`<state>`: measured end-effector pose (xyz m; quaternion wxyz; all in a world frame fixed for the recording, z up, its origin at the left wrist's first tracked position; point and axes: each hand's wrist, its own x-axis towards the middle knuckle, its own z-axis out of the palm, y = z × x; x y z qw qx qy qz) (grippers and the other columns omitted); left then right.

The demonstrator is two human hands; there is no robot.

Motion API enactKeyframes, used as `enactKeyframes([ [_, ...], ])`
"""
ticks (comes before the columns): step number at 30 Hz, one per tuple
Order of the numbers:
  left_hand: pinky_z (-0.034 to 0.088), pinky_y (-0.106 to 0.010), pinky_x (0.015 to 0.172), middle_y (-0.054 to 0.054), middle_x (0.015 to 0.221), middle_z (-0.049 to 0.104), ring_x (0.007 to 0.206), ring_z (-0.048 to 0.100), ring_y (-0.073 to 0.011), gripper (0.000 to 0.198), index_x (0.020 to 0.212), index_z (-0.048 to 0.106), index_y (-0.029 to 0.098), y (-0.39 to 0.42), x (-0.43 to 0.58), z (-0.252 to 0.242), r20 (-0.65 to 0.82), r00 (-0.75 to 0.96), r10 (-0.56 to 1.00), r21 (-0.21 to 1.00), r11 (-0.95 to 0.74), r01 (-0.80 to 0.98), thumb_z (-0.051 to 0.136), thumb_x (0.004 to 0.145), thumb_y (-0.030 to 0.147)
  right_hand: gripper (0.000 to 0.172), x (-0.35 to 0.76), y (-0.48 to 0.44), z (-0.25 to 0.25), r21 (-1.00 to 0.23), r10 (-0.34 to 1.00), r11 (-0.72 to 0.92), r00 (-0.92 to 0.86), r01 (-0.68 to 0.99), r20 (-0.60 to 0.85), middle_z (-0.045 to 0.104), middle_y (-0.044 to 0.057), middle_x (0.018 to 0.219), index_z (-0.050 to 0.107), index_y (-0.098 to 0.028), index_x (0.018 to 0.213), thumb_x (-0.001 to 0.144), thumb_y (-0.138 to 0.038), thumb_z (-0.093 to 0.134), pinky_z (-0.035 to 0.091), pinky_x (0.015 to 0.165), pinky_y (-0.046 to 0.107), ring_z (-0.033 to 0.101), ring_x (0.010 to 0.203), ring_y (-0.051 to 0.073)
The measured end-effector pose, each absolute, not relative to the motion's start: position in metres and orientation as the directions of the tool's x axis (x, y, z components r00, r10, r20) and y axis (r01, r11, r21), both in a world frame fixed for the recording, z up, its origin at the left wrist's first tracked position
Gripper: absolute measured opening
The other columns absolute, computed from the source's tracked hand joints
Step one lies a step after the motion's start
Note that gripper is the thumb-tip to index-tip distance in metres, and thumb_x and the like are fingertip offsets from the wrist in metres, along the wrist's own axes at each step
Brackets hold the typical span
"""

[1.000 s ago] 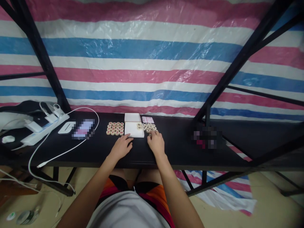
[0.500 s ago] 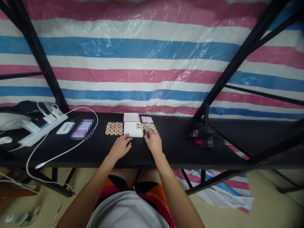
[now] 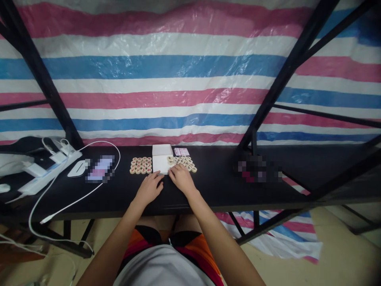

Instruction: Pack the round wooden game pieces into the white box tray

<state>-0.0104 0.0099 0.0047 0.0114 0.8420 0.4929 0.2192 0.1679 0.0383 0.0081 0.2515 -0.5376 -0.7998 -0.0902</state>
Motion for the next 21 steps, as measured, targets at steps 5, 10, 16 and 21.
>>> enactKeyframes([
  [5,0.043,-0.042,0.099,-0.010,0.132,0.053,0.116,0.052,-0.0255,0.032,0.118,0.061,0.018,0.0087,-0.0090,0.0084,0.340,0.411,0.846,0.232,-0.499,0.835,0.047,0.089,0.023,0.033,0.1680,0.0325,0.0102,-0.105,0.824,0.340,-0.243,0.934,0.512,0.066,0.009,0.096,0.068,-0.018,0.092,0.095,-0.032,0.038,0.036,0.087,0.035,0.051,0.099,0.023],
  [10,0.042,-0.041,0.100,-0.010,0.131,0.054,0.117,0.052,-0.0245,0.031,0.116,0.062,0.018,0.0093,-0.0097,0.0061,0.369,0.405,0.836,0.250,-0.510,0.823,0.047,0.089,0.023,0.033,0.1701,0.0319,0.0085,-0.111,0.831,0.330,-0.232,0.937,0.506,0.066,0.009,0.099,0.068,-0.018,0.095,0.095,-0.033,0.039,0.036,0.086,0.034,0.051,0.099,0.023],
  [16,0.042,-0.042,0.101,-0.010,0.131,0.054,0.117,0.053,-0.0244,0.032,0.116,0.063,0.018,0.0100,-0.0101,0.0049,0.367,0.406,0.837,0.258,-0.511,0.820,0.047,0.089,0.022,0.031,0.1724,0.0332,0.0046,-0.139,0.839,0.349,-0.243,0.927,0.487,0.066,0.008,0.110,0.066,-0.019,0.104,0.095,-0.032,0.040,0.036,0.089,0.034,0.052,0.104,0.022],
  [21,0.042,-0.042,0.101,-0.010,0.130,0.055,0.116,0.053,-0.0243,0.031,0.114,0.064,0.020,0.0091,-0.0096,0.0060,0.376,0.399,0.836,0.275,-0.512,0.814,0.047,0.089,0.022,0.035,0.1712,0.0330,0.0024,-0.126,0.846,0.338,-0.243,0.933,0.474,0.062,0.010,0.120,0.062,-0.018,0.116,0.095,-0.035,0.040,0.035,0.091,0.037,0.050,0.110,0.024],
])
